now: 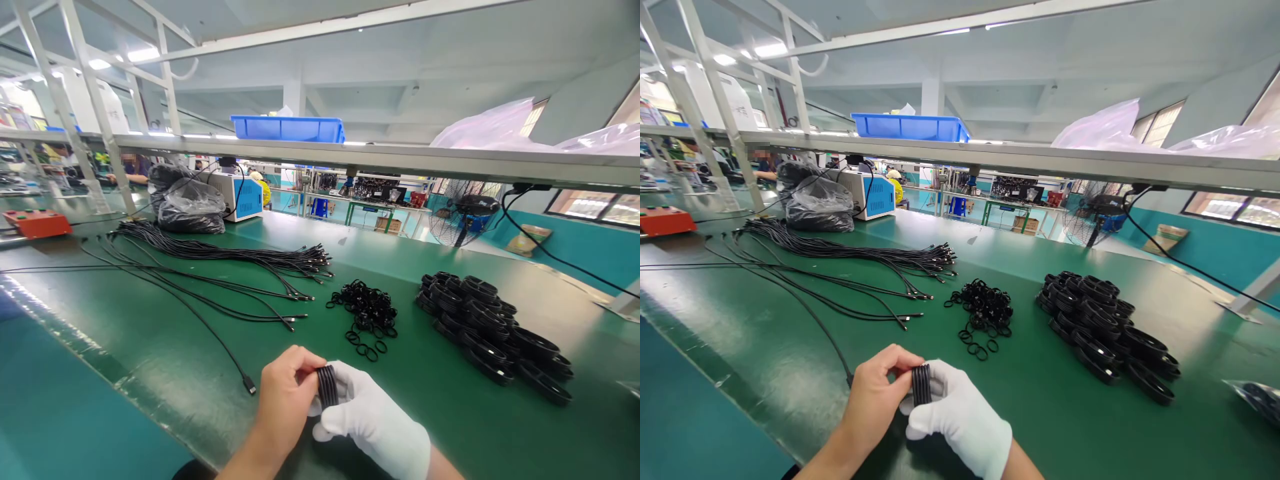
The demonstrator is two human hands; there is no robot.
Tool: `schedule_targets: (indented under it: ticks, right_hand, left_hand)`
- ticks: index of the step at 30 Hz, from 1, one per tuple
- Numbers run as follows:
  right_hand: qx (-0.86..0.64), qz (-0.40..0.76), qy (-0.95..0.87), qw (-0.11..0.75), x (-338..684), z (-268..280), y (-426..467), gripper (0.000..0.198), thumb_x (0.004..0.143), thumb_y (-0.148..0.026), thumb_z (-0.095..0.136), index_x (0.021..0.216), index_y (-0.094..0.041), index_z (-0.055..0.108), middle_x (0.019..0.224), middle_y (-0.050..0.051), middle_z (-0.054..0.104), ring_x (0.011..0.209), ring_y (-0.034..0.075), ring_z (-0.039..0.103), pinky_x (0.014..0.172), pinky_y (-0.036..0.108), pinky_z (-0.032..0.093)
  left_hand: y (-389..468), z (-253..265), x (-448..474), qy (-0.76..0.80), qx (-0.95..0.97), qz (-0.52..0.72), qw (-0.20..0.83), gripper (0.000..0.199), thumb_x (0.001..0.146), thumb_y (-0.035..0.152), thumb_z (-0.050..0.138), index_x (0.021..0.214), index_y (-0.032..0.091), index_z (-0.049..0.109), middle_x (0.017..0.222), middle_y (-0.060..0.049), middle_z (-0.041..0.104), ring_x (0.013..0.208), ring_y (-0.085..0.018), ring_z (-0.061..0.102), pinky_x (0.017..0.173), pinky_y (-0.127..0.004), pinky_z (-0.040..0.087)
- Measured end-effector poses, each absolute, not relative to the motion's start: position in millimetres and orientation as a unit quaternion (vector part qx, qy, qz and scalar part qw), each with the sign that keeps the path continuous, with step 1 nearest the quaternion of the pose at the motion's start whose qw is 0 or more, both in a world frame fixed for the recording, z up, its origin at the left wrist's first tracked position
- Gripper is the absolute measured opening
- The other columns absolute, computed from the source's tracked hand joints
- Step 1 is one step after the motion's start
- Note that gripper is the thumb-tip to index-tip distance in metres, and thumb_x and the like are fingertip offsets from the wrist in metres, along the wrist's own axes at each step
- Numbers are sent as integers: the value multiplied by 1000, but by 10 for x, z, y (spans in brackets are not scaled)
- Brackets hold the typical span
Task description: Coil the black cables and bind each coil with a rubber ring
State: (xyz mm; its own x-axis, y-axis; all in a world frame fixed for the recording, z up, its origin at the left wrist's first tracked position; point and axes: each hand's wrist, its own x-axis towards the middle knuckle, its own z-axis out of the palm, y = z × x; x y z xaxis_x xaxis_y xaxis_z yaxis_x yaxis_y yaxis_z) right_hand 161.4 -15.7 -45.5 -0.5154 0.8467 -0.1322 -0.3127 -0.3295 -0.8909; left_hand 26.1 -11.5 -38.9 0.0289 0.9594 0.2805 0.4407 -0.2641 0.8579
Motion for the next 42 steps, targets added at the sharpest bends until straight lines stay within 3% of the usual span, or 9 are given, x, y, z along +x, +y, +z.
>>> schedule_targets:
  ticks: [4,7,11,18,22,27,31,35,42]
  right_hand:
    - [-299,775,-408,378,1635,-462,-152,46,47,-5,73,90,-16,58,91,3,61,89,20,58,70,30,47]
    - [-300,762,-420,391,1650,-469,-149,45,49,-5,73,89,-15,58,88,2,60,83,17,57,65,27,47]
    - [-305,752,-432,394,1657,-450,-150,41,48,-3,72,84,-15,58,82,0,60,76,14,56,67,27,47]
    - [-312,742,-439,398,1667,-444,-139,45,46,-3,74,87,-16,60,86,0,62,85,18,59,83,36,45]
    - [-318,745,-445,382,1664,-529,-126,49,46,-5,75,92,-16,60,87,3,63,84,19,60,77,35,46]
    - [-314,767,-421,367,1647,-524,-132,50,46,-11,76,93,-14,60,86,5,61,81,20,59,62,30,47]
    - [-303,777,-415,364,1663,-482,-149,48,51,-13,76,96,-14,59,88,5,59,78,17,59,63,28,47]
    - [-278,800,-384,368,1708,-495,-153,55,52,-11,75,103,-17,57,100,5,55,89,18,57,70,29,48]
    - [-218,819,-373,378,1760,-537,-143,42,72,-28,65,111,-13,54,101,9,53,91,20,56,71,32,49]
  left_hand:
    - [-94,-376,270,517,695,426,260,28,67,2,45,76,21,63,73,1,60,66,-13,57,61,-22,46]
    - [-141,-418,252,484,732,446,173,32,71,3,47,90,22,64,82,-1,64,75,-15,60,69,-24,48]
    - [-173,-494,248,458,749,474,67,24,81,10,45,82,23,66,69,-1,64,66,-15,60,64,-25,47]
    - [-97,-347,259,489,729,423,223,29,71,3,45,78,23,65,77,1,63,70,-14,59,65,-23,46]
    - [-81,-345,242,509,696,430,269,26,67,3,46,68,21,64,67,3,59,63,-13,55,60,-22,43]
    - [-84,-413,263,526,676,437,273,22,69,6,46,65,20,62,65,2,58,61,-13,54,58,-22,41]
    - [-31,-397,285,536,679,423,269,20,68,7,46,65,20,60,66,3,56,60,-12,53,57,-22,40]
    - [40,-359,269,550,678,411,263,17,67,9,46,66,20,58,66,3,54,59,-12,51,56,-22,39]
    - [79,-311,193,558,676,406,260,14,68,12,47,67,21,57,65,4,53,58,-12,48,55,-23,38]
